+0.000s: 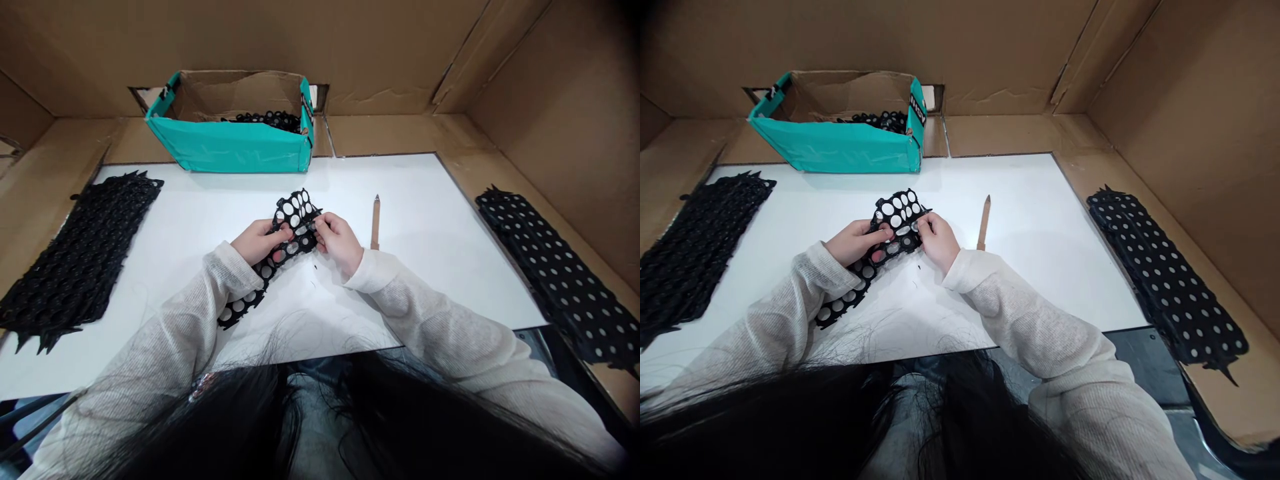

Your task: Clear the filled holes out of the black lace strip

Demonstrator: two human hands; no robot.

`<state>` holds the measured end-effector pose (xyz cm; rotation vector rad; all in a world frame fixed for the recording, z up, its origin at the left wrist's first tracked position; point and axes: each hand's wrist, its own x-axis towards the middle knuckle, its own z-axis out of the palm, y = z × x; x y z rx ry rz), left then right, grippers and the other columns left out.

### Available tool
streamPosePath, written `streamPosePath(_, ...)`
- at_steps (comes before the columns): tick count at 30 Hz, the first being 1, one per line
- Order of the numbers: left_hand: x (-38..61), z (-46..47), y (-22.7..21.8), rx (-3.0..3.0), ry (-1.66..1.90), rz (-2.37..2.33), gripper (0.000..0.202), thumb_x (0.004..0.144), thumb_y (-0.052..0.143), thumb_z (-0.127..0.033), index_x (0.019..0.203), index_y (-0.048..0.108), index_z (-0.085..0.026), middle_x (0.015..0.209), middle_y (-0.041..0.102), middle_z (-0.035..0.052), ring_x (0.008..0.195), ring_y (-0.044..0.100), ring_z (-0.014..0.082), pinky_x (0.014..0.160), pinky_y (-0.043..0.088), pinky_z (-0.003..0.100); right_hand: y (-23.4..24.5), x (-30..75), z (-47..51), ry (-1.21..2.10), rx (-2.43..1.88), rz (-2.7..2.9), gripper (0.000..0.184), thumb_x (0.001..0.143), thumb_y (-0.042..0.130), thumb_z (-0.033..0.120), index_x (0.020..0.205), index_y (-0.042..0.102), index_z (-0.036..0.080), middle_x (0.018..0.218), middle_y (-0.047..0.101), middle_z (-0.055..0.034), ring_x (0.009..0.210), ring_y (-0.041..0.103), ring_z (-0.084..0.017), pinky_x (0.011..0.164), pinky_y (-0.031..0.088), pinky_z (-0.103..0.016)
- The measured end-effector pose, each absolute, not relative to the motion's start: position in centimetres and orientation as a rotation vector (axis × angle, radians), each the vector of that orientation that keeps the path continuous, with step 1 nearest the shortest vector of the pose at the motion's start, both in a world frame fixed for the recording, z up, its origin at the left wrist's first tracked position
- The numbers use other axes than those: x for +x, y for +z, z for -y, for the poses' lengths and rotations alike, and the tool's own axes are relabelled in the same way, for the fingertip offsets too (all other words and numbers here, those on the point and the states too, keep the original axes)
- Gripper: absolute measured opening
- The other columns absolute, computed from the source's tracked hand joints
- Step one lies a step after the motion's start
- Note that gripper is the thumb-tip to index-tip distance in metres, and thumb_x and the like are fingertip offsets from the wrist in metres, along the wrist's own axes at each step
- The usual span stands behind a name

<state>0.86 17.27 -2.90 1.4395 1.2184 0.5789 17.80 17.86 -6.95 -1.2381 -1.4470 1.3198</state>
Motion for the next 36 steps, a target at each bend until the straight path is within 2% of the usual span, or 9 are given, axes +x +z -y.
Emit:
streamPosePath(5, 1.0, -17.3, -3.0, 1.469, 0.578, -1.239, 0.019, 0.074, 0.053, -0.034, 0.066, 0.048, -0.017, 0.05, 0.041, -0.0046, 0.043, 0.041, 0.0086, 0.044, 0.03, 0.022, -6.6, 17.5, -17.8, 1.334, -1.255, 1.252, 0.013, 0.087, 0.04, 0.026, 0.075, 0.039, 0.021, 0.057, 0.031, 0.0058, 0.043, 0.03, -0.007, 0.041, 0.03, -0.021)
streamPosePath(11, 0.8, -17.3, -2.9, 1.39, 0.589, -1.285, 0.017, 0.074, 0.05, -0.031, 0.065, 0.045, -0.018, 0.053, 0.042, -0.0046, 0.039, 0.041, 0.0075, 0.042, 0.028, 0.023, -6.5, 19.6, -19.7, 1.055, -1.339, 1.071, 0.009, 0.088, 0.034, 0.028, 0.081, 0.037, 0.023, 0.063, 0.033, 0.005, 0.046, 0.031, -0.007, 0.043, 0.029, -0.02)
streamPosePath(14, 0.5, -17.4, -2.6, 1.524, 0.525, -1.273, 0.024, 0.073, 0.056, -0.04, 0.069, 0.048, -0.017, 0.055, 0.047, -0.0041, 0.047, 0.045, 0.0094, 0.05, 0.036, 0.023, -5.6, 19.8, -19.4, 1.175, -1.254, 1.138, 0.009, 0.086, 0.034, 0.021, 0.086, 0.043, 0.022, 0.059, 0.029, 0.0052, 0.046, 0.029, -0.008, 0.041, 0.026, -0.02)
streamPosePath(16, 0.3, -17.5, -2.6, 1.641, 0.457, -1.271, 0.03, 0.066, 0.064, -0.043, 0.072, 0.052, -0.016, 0.061, 0.054, -0.0022, 0.056, 0.05, 0.0117, 0.059, 0.04, 0.025, -4.9, 19.5, -18.8, 1.294, -1.173, 1.19, 0.012, 0.085, 0.035, 0.019, 0.083, 0.046, 0.021, 0.057, 0.027, 0.0053, 0.045, 0.026, -0.007, 0.041, 0.023, -0.02)
streamPosePath(20, 0.1, -17.5, -2.7, 1.789, 0.387, -1.327, 0.035, 0.059, 0.067, -0.044, 0.075, 0.06, -0.014, 0.073, 0.06, 0.0008, 0.068, 0.053, 0.0153, 0.067, 0.04, 0.027, -4.3, 18.9, -18.0, 1.485, -1.105, 1.081, 0.011, 0.088, 0.037, 0.026, 0.079, 0.041, 0.021, 0.06, 0.034, 0.0056, 0.044, 0.026, -0.005, 0.04, 0.02, -0.018)
streamPosePath(25, 0.3, -17.4, -2.5, 1.812, 0.348, -1.345, 0.028, 0.062, 0.062, -0.042, 0.063, 0.058, -0.015, 0.062, 0.056, -0.0009, 0.061, 0.049, 0.0139, 0.061, 0.037, 0.026, -4.3, 19.0, -18.2, 1.57, -1.056, 0.967, 0.024, 0.088, 0.042, 0.036, 0.072, 0.034, 0.021, 0.062, 0.04, 0.005, 0.043, 0.03, -0.004, 0.039, 0.021, -0.017)
streamPosePath(30, 0.3, -17.4, -2.2, 1.661, 0.378, -1.317, 0.024, 0.062, 0.063, -0.035, 0.057, 0.048, -0.016, 0.052, 0.05, -0.0045, 0.051, 0.044, 0.0096, 0.055, 0.034, 0.024, -3.9, 18.9, -17.7, 1.665, -1.133, 1.067, 0.014, 0.084, 0.045, 0.021, 0.071, 0.046, 0.016, 0.065, 0.048, 0.0017, 0.043, 0.033, -0.003, 0.037, 0.022, -0.017)
streamPosePath(33, 0.3, -17.5, -2.2, 1.593, 0.382, -1.334, 0.023, 0.061, 0.063, -0.032, 0.057, 0.046, -0.017, 0.049, 0.048, -0.0052, 0.048, 0.043, 0.0088, 0.053, 0.034, 0.023, -4.1, 18.9, -17.5, 1.616, -1.202, 1.265, 0.011, 0.081, 0.047, 0.019, 0.072, 0.053, 0.015, 0.06, 0.045, 0.0025, 0.044, 0.03, -0.004, 0.038, 0.021, -0.019)
streamPosePath(36, 0.3, -17.5, -2.3, 1.559, 0.409, -1.315, 0.022, 0.062, 0.062, -0.028, 0.057, 0.045, -0.016, 0.048, 0.047, -0.0058, 0.047, 0.042, 0.0079, 0.052, 0.034, 0.023, -4.8, 18.9, -17.5, 1.359, -1.219, 1.627, 0.015, 0.081, 0.047, 0.022, 0.071, 0.056, 0.015, 0.06, 0.047, 0.0015, 0.053, 0.04, -0.008, 0.05, 0.033, -0.023)
